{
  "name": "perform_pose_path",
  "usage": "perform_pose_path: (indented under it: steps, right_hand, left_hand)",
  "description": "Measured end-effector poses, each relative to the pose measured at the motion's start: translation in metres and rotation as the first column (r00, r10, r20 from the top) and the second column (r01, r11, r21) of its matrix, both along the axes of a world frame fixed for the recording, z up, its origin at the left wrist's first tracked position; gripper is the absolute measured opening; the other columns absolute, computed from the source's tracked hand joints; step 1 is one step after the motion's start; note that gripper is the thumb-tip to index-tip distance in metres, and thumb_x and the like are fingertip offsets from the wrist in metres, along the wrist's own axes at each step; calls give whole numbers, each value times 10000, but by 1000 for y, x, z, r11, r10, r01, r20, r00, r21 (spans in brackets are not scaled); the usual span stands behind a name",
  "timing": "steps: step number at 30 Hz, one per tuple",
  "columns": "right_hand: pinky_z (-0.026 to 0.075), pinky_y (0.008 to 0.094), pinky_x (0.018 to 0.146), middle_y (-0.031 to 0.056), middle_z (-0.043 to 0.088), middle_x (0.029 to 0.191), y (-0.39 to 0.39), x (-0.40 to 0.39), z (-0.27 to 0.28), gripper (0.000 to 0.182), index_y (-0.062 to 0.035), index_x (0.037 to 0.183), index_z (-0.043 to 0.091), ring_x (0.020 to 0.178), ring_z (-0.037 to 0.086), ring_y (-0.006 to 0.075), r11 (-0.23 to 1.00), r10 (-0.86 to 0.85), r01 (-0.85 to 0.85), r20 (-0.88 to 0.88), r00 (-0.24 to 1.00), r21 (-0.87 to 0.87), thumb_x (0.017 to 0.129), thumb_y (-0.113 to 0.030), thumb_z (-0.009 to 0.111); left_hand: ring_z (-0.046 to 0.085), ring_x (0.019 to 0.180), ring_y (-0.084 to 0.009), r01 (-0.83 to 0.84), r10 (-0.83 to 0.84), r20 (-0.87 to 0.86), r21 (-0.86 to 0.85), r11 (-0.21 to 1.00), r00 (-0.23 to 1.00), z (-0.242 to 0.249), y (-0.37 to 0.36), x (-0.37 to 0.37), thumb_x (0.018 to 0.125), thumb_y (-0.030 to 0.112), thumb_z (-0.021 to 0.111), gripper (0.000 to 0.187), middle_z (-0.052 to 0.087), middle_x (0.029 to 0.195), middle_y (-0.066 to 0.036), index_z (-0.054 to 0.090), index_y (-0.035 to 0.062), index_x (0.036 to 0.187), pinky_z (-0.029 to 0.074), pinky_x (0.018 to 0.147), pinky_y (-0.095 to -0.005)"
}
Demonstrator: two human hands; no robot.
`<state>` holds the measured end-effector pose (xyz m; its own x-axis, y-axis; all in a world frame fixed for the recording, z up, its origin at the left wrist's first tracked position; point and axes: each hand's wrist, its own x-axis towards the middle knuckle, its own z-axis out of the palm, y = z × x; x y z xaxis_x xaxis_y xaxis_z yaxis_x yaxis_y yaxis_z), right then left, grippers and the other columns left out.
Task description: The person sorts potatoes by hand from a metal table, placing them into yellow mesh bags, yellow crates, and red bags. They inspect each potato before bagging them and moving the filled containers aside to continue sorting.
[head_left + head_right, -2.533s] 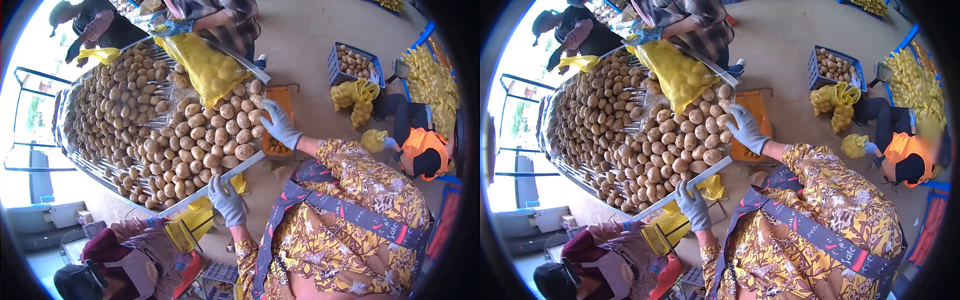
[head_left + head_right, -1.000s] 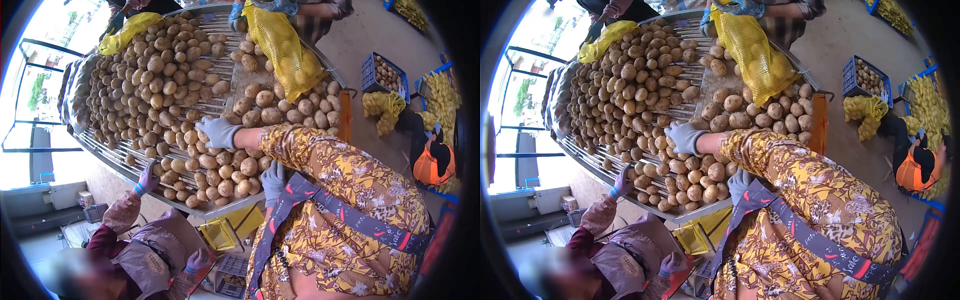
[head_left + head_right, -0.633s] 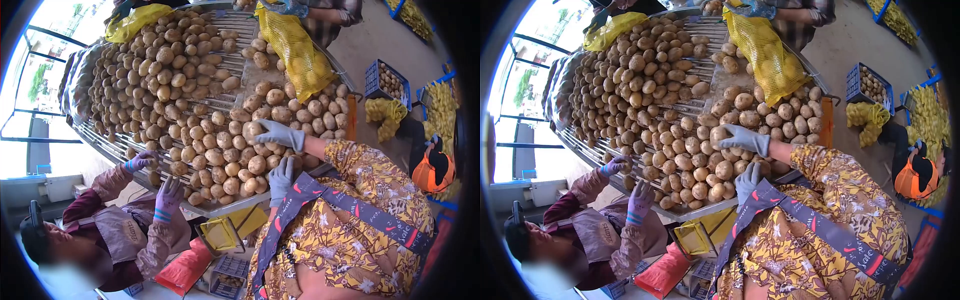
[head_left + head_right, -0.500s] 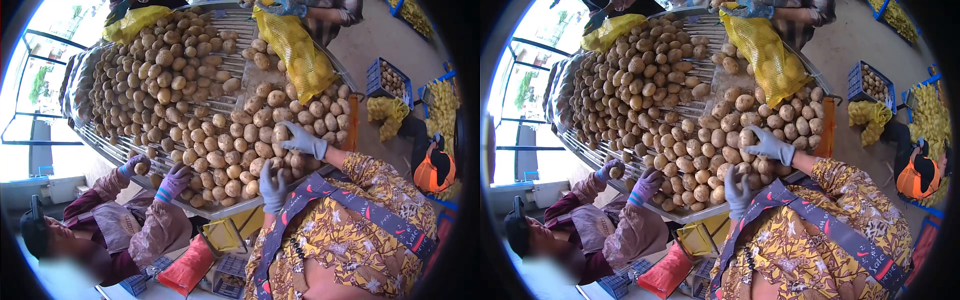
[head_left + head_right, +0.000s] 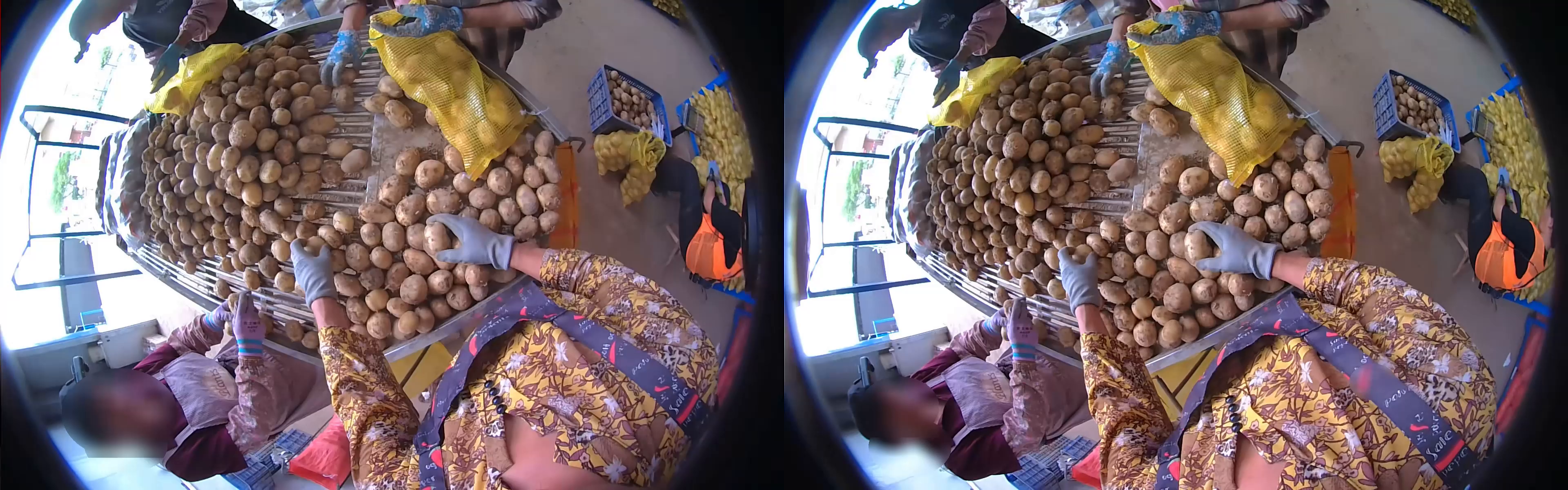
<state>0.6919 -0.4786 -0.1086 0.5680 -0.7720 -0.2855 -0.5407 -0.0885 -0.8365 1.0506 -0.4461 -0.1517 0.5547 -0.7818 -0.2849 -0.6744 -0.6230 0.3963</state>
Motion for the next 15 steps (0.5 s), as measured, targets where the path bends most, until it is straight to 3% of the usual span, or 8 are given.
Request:
perform_pose_path:
  steps: [2,3,6,9,10,11,13,15]
  right_hand:
    - [493,426,1046,211,619,1335,1,-1,-1,753,-55,1400,511,1233,617,363,1000,8,-8,-4,1000,-6,799,-386,821]
    - [492,427,1050,211,615,1339,1,-1,-3,755,-55,1400,509,1235,615,365,1000,8,-8,-3,1000,-21,798,-387,819]
    - [491,427,1055,212,610,1345,2,0,-3,755,-58,1404,504,1239,610,369,999,12,-12,3,1000,-35,797,-384,814]
    - [491,428,1056,214,605,1348,0,-1,-3,749,-66,1408,498,1238,606,376,998,20,-19,8,1000,-61,797,-374,804]
    - [492,430,1054,214,605,1346,-1,-1,-3,742,-69,1403,502,1234,607,378,999,25,-25,8,1000,-46,796,-372,802]
    - [494,432,1051,214,606,1345,-3,-1,-1,735,-71,1399,505,1230,608,381,999,31,-31,7,999,-33,795,-369,800]
    - [475,434,1071,210,593,1365,-4,0,0,747,-62,1408,499,1252,594,373,999,46,-46,1,999,-9,794,-359,804]
    - [457,436,1091,206,581,1385,-6,-1,0,759,-53,1418,494,1275,579,365,998,62,-62,-5,998,5,793,-349,808]
  left_hand:
    - [617,1063,-340,-256,147,-393,-242,936,908,10,14,-6,888,268,738,552,580,1250,-205,502,-5,1305,516,921,-418]
    - [593,1067,-254,-575,254,-789,-148,805,559,16,25,-9,930,322,697,516,575,1244,-147,514,43,1324,504,909,-391]
    - [573,1064,-184,-859,29,-995,-64,509,92,32,65,-26,1003,445,584,448,593,1203,-80,562,85,1268,484,900,-350]
    - [600,965,-179,-878,164,-986,58,475,24,33,88,-31,1008,477,583,412,629,1079,-62,625,92,1147,496,842,-338]
    - [616,834,-199,-770,354,-877,-28,638,326,31,88,-30,1008,545,563,483,644,911,-44,662,72,992,509,795,-354]
    - [616,834,-199,-774,361,-875,-24,633,322,30,86,-31,1008,545,563,483,644,911,-44,662,72,992,509,795,-354]
    - [698,888,-350,-100,100,10,244,965,995,27,81,-35,984,603,534,679,733,937,-191,712,-50,932,530,811,-456]
    - [702,1008,-386,-76,51,79,359,930,996,24,65,-46,949,644,533,733,726,1056,-266,743,-58,990,532,860,-477]
